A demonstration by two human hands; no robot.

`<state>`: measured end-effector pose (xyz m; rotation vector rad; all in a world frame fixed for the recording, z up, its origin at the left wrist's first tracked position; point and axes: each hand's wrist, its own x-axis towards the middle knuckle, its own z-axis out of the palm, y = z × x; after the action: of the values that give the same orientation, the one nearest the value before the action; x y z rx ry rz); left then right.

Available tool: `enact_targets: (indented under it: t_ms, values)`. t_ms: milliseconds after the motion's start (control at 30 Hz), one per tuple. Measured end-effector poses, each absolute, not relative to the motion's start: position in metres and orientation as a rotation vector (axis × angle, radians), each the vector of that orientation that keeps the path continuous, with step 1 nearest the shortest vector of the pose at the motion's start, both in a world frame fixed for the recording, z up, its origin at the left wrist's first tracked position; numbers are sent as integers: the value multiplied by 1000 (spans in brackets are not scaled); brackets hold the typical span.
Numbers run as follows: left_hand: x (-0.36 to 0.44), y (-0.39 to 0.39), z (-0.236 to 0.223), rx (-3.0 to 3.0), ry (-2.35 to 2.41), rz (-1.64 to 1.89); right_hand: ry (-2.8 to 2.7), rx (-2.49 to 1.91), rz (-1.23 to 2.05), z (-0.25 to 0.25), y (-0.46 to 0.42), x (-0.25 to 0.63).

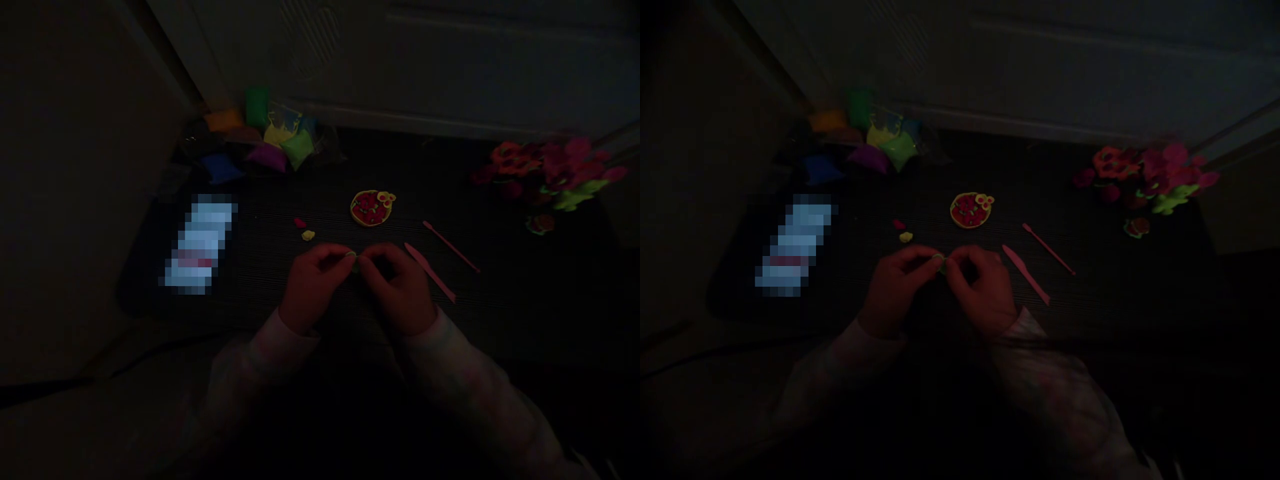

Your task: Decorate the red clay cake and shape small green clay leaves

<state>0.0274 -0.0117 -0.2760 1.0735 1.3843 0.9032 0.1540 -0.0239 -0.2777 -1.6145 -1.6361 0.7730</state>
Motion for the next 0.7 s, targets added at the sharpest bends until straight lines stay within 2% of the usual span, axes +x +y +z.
enact_targets:
  t_ms: [467, 700]
  values:
    - [26, -10, -278, 1229, 1346, 887, -1658, -1587, 771, -280, -23, 154]
    - [26, -10, -277, 1091, 1371, 896, -1613, -1585, 813, -279, -25, 157]
